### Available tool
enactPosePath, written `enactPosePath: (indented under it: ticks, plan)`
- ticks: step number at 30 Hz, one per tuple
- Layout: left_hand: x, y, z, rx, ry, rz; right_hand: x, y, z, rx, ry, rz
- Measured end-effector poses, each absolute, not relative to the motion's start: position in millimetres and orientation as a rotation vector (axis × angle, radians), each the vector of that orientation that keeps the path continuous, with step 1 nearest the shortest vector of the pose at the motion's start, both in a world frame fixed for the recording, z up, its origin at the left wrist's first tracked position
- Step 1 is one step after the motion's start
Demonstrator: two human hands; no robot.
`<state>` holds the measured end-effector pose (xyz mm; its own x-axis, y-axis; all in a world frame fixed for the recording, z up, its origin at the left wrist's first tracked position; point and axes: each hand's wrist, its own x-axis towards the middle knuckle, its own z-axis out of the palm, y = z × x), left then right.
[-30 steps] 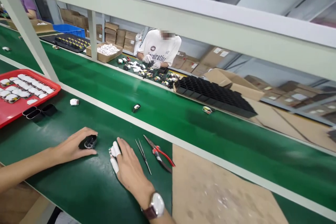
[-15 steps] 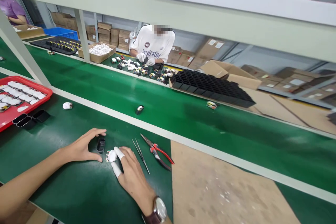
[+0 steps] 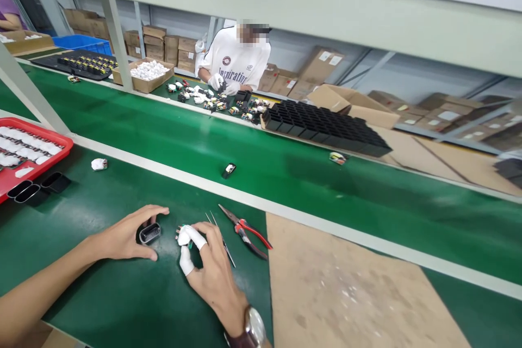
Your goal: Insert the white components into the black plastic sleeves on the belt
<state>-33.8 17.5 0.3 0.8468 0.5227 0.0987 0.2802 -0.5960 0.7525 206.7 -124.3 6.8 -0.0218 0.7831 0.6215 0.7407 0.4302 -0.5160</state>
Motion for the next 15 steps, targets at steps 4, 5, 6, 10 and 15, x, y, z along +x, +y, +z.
enactPosePath:
  ticks: [4,5,6,10,15]
  plan:
    - [-29.2,14.6,0.5,2.309,0.539,0.438,200.6,-128.0,10.9,-1.265,-1.735,0.122]
    - [-27.2,12.2,-0.5,2.346,0.552,0.466,198.0,-129.2,11.8,-1.246,-1.73,0.147]
    - [-24.9,9.4,-1.8,2.394,0.573,0.494,195.1,-130.6,12.6,-1.228,-1.731,0.169]
    - [-15.9,-1.2,-6.8,2.639,0.605,0.642,184.7,-135.4,13.5,-1.22,-1.758,0.213]
    - [-9.1,-7.6,-7.2,2.773,0.58,0.808,180.3,-136.0,11.8,-1.224,-1.789,0.205]
